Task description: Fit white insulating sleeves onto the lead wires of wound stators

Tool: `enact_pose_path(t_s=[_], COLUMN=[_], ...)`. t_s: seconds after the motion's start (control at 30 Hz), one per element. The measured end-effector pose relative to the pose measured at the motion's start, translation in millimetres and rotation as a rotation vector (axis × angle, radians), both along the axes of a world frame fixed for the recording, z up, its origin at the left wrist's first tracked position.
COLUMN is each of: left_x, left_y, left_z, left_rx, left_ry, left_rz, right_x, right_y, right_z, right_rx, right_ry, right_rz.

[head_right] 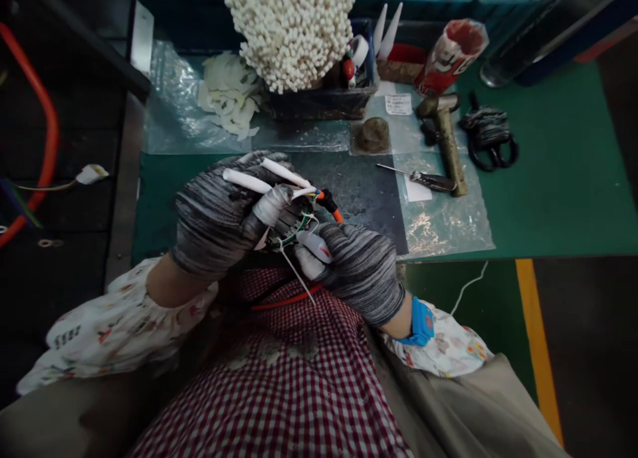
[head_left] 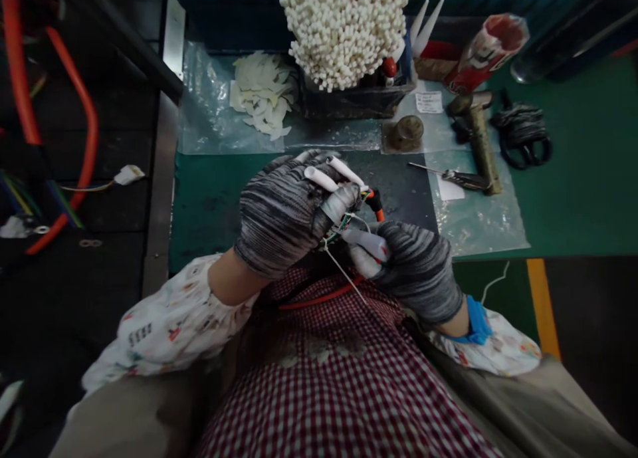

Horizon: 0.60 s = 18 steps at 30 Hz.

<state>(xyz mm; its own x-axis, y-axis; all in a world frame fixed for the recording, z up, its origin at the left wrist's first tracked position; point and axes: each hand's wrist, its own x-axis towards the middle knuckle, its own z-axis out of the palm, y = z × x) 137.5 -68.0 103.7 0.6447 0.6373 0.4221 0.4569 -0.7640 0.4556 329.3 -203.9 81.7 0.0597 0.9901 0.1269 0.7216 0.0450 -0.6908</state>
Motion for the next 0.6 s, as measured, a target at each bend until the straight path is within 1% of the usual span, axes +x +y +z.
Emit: enact_pose_path(t_s=[0.1,0.2,0.3,0.37,0.43,0.53,0.6], left_x=[6,14,29,39,48,56,58], left_y=[5,12,17,21,26,35,40], left_z=[0.6,3.3,15.9,26.4,33.0,31.2,26.0], left_rx=[-0.026,-0.029,-0.056,-0.132,-0.233,-0.333,-0.346], left_ry=[0.038,0.099,0.24,0.37,0.44,0.373,0.316], left_rz=[0.039,0.061,0.082,0.124,0.159,0.14,0.117], right_x=[3,7,10,11,10,9,10], right_y=[2,7,15,20,24,27,25], right_z=[2.4,-0.2,-7.7,-12.1,-14.2,-14.7,-15.9], right_rx=[0.095,0.121,0.111,0.09,0.079,0.101,0.129], right_ry=[-0.194,-0.236,-0.248,-0.304,-0.365,-0.378,-0.35], right_rz=[-0.006,-0.088,-0.171,-0.181,-0.18,-0.201,-0.218])
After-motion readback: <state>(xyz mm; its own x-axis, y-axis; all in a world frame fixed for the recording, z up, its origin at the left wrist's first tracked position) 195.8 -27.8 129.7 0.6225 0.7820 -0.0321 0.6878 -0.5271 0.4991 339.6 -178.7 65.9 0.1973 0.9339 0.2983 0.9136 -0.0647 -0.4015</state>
